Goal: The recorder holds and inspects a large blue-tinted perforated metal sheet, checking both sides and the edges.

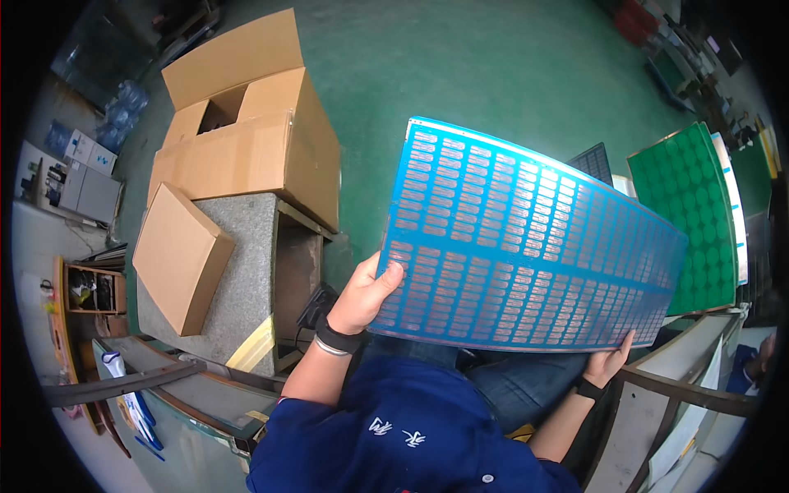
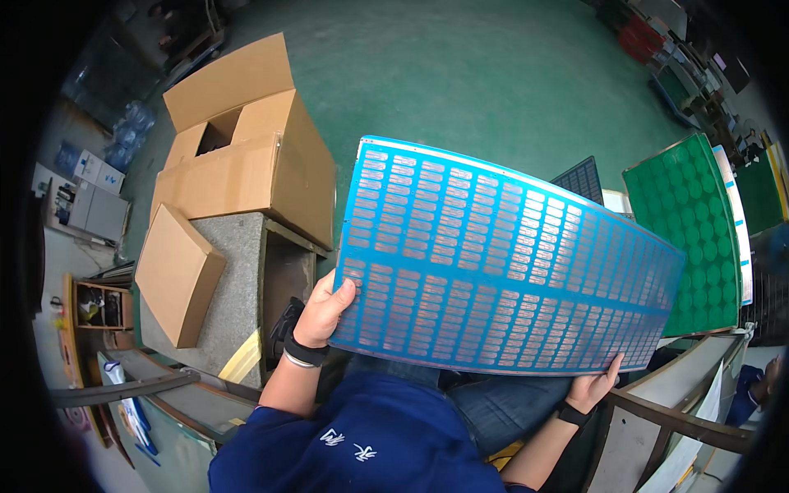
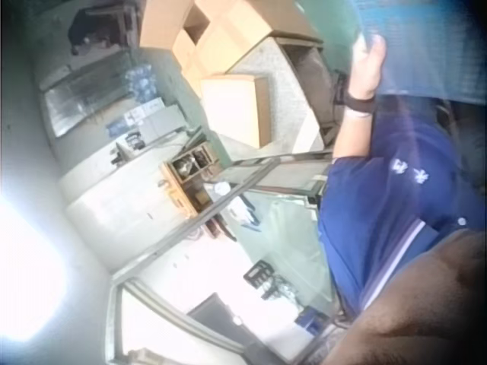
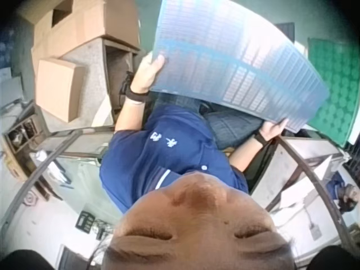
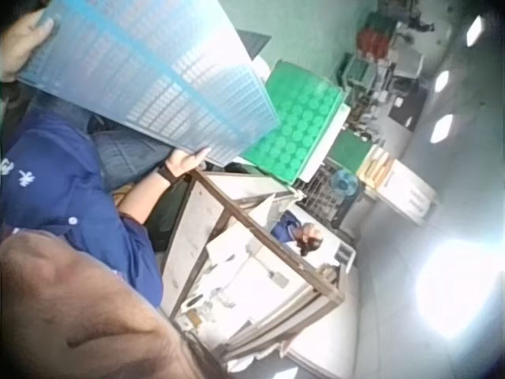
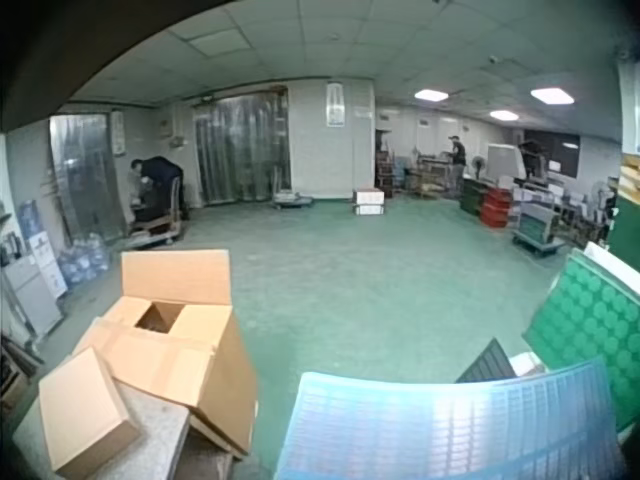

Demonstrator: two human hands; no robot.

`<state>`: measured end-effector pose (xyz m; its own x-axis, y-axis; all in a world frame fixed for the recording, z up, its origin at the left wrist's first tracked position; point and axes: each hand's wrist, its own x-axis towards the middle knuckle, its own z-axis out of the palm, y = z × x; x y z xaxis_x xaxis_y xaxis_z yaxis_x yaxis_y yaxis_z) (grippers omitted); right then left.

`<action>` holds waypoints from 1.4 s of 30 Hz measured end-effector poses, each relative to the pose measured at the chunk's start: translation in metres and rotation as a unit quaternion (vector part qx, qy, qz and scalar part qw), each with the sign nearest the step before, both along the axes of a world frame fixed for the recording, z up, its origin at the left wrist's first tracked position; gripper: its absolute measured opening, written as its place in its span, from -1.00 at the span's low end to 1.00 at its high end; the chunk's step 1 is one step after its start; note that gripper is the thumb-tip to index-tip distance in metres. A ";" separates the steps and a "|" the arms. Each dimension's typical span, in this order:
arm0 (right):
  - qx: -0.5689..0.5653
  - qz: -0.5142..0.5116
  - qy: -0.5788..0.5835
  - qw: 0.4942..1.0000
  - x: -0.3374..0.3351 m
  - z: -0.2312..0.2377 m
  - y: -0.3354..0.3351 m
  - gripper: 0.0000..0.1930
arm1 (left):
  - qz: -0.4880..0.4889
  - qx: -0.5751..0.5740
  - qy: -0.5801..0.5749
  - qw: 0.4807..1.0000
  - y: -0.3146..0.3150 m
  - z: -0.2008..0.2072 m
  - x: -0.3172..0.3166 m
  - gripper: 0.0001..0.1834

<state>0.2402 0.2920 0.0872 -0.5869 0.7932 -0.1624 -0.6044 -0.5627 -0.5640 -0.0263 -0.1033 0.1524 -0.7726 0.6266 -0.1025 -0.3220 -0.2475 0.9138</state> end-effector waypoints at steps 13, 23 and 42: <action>0.008 0.015 0.014 1.000 0.003 0.004 -0.002 -0.59 | 0.015 0.074 -0.090 0.993 0.012 0.009 -0.001 -0.28; -0.024 0.027 0.034 0.999 0.007 0.000 0.003 -0.60 | 0.018 0.050 -0.131 0.990 0.019 0.008 -0.004 -0.31; 0.000 0.029 0.018 0.999 0.002 0.004 -0.003 -0.65 | 0.043 -0.021 -0.135 0.990 0.025 0.005 -0.011 -0.45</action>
